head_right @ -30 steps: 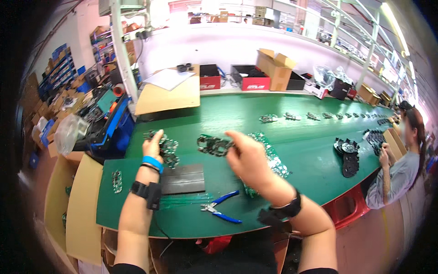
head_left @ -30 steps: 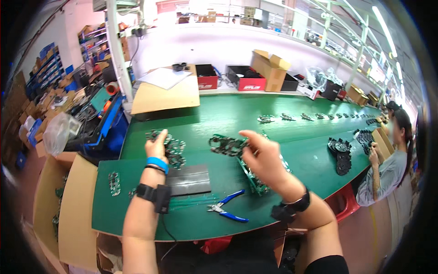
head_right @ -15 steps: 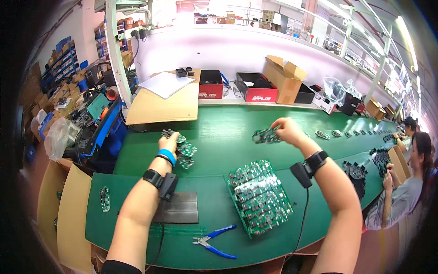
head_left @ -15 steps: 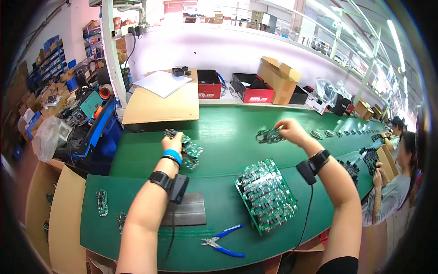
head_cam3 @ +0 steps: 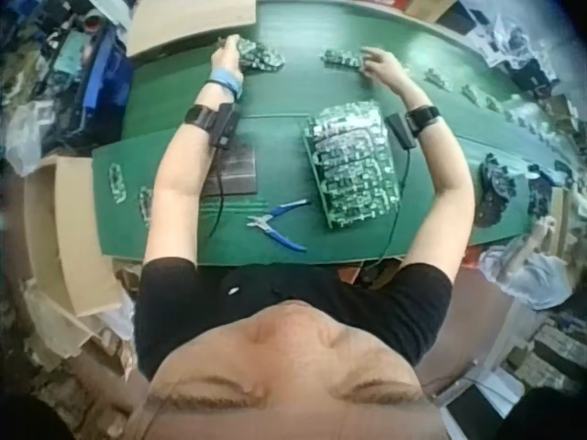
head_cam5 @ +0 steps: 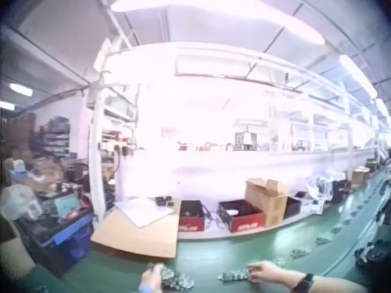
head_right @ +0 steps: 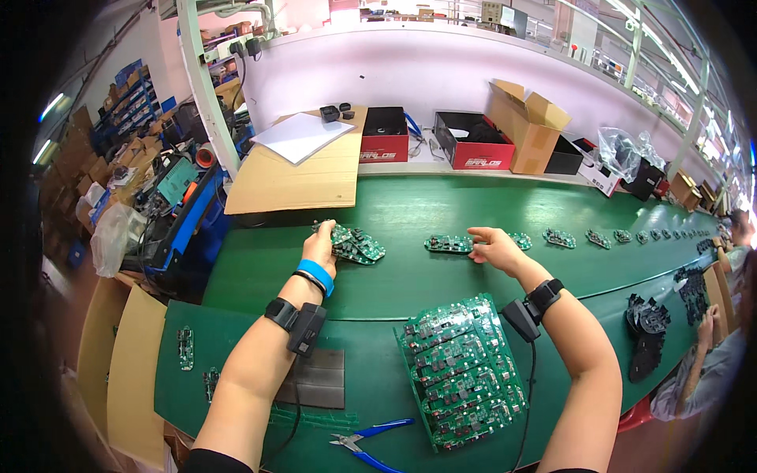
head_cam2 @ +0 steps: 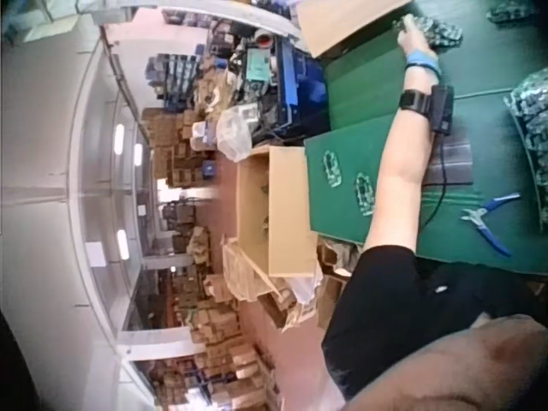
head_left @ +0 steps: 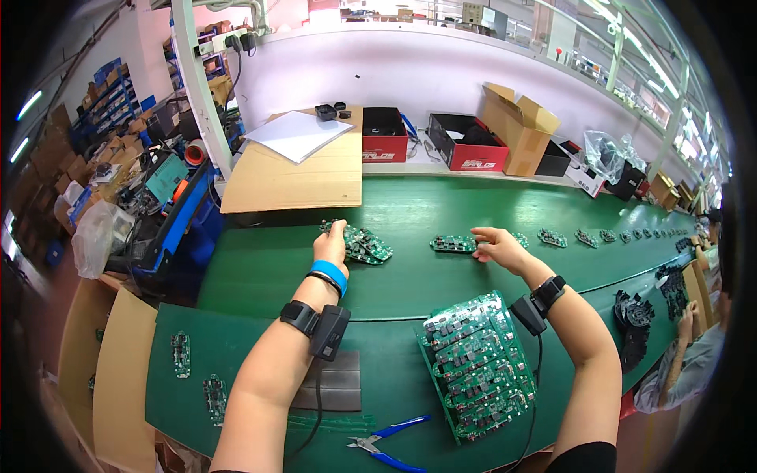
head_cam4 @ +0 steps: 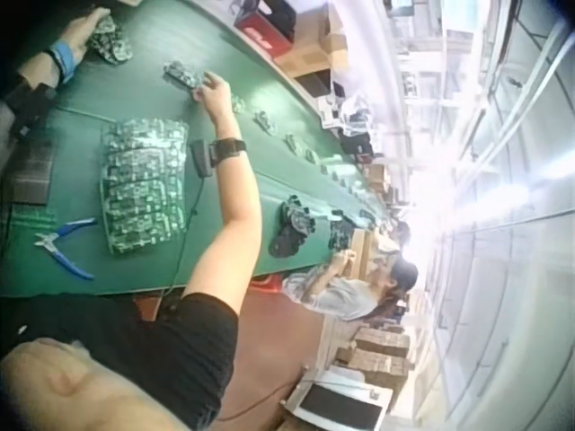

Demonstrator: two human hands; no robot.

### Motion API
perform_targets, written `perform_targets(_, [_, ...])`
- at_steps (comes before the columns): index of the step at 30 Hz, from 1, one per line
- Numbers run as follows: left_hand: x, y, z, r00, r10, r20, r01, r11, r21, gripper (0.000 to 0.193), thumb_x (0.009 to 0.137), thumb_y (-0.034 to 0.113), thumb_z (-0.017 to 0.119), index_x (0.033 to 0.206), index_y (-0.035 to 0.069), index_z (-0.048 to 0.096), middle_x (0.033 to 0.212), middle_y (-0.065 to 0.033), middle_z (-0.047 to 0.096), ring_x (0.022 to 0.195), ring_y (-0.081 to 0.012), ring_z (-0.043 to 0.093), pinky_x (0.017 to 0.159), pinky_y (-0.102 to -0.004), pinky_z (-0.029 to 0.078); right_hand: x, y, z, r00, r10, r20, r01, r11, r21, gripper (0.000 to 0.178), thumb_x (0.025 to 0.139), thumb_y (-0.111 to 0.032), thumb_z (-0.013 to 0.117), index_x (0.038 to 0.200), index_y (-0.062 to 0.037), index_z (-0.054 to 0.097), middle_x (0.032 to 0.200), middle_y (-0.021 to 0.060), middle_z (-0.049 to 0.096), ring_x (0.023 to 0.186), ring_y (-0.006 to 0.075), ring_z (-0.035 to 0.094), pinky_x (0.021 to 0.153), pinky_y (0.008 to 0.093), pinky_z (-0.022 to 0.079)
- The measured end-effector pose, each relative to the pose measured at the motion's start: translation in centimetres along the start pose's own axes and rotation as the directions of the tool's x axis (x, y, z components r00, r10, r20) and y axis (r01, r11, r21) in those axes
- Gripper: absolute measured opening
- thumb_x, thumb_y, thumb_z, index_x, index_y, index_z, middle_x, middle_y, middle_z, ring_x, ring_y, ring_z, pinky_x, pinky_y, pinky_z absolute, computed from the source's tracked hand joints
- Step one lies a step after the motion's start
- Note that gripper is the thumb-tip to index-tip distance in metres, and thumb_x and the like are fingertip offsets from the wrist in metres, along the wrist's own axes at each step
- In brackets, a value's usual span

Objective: Assembling electronic components for computer mice on a production line.

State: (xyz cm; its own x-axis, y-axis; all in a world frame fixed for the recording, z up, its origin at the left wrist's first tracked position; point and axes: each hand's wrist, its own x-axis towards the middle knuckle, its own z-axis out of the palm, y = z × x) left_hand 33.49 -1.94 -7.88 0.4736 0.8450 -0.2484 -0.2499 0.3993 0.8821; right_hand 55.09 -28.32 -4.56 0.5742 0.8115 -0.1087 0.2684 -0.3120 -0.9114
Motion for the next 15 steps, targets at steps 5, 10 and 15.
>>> perform_targets(5, [-2.3, 2.8, -0.9, 0.992, 0.110, 0.055, -0.120, 0.960, 0.252, 0.027, 0.072, 0.032, 0.063, 0.082, 0.008, 0.058, 0.073, 0.0006, 0.048, 0.070, -0.0132, 0.041, 0.072, -0.0334, 0.033, -2.9, -1.7, -1.6, 1.000, -0.020, -0.011, 0.019, 0.995, -0.098, 0.033, 0.085, -0.009, 0.054, 0.117, -0.0009, 0.054, 0.096, 0.0071, 0.061, 0.078, 0.0129, 0.060, 0.066, 0.0256, 0.050])
perform_targets(10, [-0.2, 6.0, -6.2, 0.992, 0.083, -0.092, -0.048, 0.943, 0.329, 0.010, 0.075, 0.008, 0.063, 0.082, 0.010, 0.056, 0.071, -0.0008, 0.059, 0.061, -0.0140, 0.056, 0.050, -0.0284, 0.043, -10.5, -6.3, -3.1, 0.988, -0.131, -0.086, 0.122, 0.987, -0.100, 0.021, 0.083, -0.011, 0.056, 0.100, -0.0005, 0.062, 0.088, 0.0044, 0.062, 0.074, 0.0108, 0.058, 0.060, 0.0243, 0.045])
perform_targets(15, [1.3, 6.0, -10.0, 0.991, -0.030, -0.127, 0.058, 0.973, 0.223, 0.022, 0.080, 0.019, 0.067, 0.091, 0.003, 0.057, 0.083, -0.0131, 0.063, 0.075, -0.0236, 0.063, 0.062, -0.0335, 0.053, -17.6, -6.1, -3.0, 0.982, -0.112, -0.153, 0.119, 0.992, 0.035, 0.013, 0.081, -0.007, 0.055, 0.090, 0.0014, 0.062, 0.074, 0.0048, 0.060, 0.064, 0.0098, 0.055, 0.054, 0.0220, 0.042])
